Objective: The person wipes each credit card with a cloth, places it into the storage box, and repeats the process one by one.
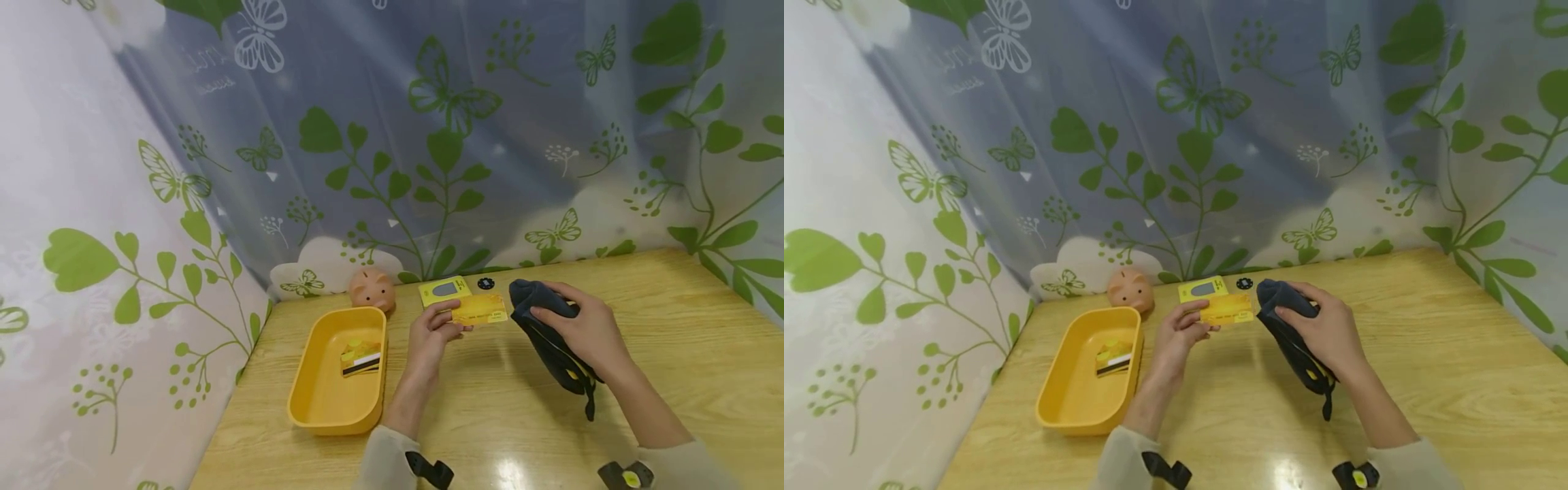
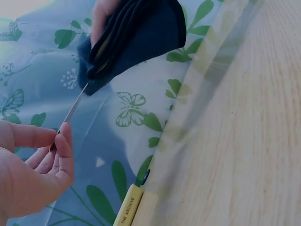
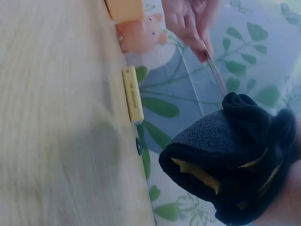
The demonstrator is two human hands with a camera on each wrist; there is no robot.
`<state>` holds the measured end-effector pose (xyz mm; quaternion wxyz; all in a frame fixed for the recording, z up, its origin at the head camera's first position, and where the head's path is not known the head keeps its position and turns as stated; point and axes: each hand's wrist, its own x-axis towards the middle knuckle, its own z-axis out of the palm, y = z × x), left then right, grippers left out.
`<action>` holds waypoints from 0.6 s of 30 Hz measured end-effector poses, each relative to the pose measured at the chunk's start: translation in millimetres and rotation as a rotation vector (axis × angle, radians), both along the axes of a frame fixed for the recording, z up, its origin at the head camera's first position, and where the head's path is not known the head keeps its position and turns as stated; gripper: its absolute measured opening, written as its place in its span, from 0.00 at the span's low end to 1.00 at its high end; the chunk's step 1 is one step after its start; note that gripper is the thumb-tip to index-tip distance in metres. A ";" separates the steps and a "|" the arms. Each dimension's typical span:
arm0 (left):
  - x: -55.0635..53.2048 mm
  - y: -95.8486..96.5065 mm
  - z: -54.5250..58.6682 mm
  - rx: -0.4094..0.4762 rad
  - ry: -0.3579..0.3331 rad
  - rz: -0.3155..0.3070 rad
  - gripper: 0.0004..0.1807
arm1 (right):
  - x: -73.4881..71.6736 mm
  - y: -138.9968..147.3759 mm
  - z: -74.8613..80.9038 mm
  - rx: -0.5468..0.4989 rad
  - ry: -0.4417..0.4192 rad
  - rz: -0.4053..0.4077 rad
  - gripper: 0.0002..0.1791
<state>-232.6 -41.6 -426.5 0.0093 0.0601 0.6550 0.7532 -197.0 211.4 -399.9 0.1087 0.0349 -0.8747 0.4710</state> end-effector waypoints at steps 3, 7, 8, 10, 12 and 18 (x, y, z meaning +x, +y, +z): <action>-1.1 -3.4 1.3 0.011 0.007 -0.012 0.19 | 0.0 7.8 2.5 -0.005 0.003 -0.026 0.40; -1.1 -6.2 5.3 0.050 0.010 -0.065 0.20 | 0.4 12.3 6.4 -0.031 0.011 -0.031 0.40; -1.0 -6.3 6.1 0.059 0.008 -0.071 0.20 | 0.5 12.5 7.3 -0.039 0.012 -0.029 0.40; -0.7 -5.6 7.4 0.065 0.010 -0.062 0.19 | 0.6 12.2 8.6 -0.054 0.018 -0.022 0.40; -0.6 -4.4 6.8 0.060 0.018 -0.034 0.16 | 0.8 11.4 9.2 -0.064 0.023 -0.017 0.39; -2.2 -2.5 1.1 0.051 0.064 0.051 0.09 | 1.3 8.4 9.6 -0.083 0.029 -0.005 0.39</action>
